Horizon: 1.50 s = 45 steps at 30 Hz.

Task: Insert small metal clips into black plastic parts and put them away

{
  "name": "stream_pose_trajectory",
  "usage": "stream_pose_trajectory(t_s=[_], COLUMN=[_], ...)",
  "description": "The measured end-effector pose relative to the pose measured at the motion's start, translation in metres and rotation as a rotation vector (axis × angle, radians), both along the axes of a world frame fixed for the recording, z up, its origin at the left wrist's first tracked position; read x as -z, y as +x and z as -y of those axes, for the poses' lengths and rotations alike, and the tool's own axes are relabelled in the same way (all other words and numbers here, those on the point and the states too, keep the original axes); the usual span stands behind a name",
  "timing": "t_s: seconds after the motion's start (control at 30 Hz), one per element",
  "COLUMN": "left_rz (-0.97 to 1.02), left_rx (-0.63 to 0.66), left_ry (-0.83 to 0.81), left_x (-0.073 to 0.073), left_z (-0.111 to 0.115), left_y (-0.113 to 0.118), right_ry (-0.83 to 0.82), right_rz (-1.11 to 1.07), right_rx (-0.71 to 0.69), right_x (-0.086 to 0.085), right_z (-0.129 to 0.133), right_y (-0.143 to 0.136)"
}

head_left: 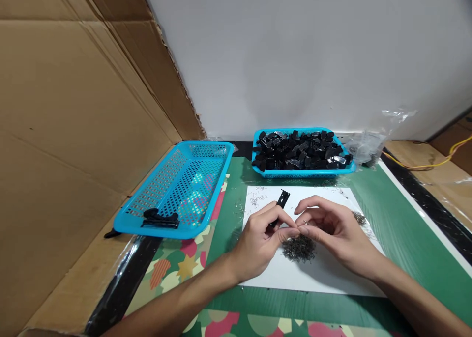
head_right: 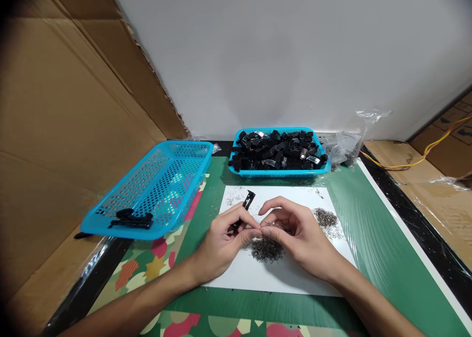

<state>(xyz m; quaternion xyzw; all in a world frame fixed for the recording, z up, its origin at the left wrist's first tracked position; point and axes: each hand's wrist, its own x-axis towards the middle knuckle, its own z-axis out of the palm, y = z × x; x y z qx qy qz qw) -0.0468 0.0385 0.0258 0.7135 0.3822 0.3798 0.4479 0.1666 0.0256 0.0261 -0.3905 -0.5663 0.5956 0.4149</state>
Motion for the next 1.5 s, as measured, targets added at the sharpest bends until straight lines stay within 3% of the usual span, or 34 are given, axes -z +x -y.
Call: stream_pose_trajectory(t_s=[0.33, 0.47, 0.63, 0.97, 1.23, 1.5], left_rz=[0.182, 0.163, 0.068, -0.124, -0.358, -0.369], left_rx=[0.022, 0.025, 0.071, 0.060, 0.092, 0.090], left_ry=[-0.265, -0.274, -0.261, -0.158, 0.082, 0.152], left_x=[0.000, 0.001, 0.001, 0.009, 0.006, 0.001], left_z=[0.002, 0.001, 0.002, 0.001, -0.004, -0.003], left_y=[0.006, 0.005, 0.002, 0.001, -0.001, 0.000], right_ry=[0.066, 0.094, 0.078, -0.055, -0.088, -0.049], right_rz=[0.154, 0.260, 0.245, 0.181, 0.240, 0.344], right_rx=[0.046, 0.065, 0.099, 0.181, 0.184, 0.183], right_x=[-0.001, 0.002, -0.001, 0.000, -0.005, -0.003], right_z=[0.002, 0.003, 0.002, -0.013, -0.020, -0.022], right_y=[0.004, 0.004, 0.004, 0.015, 0.023, 0.025])
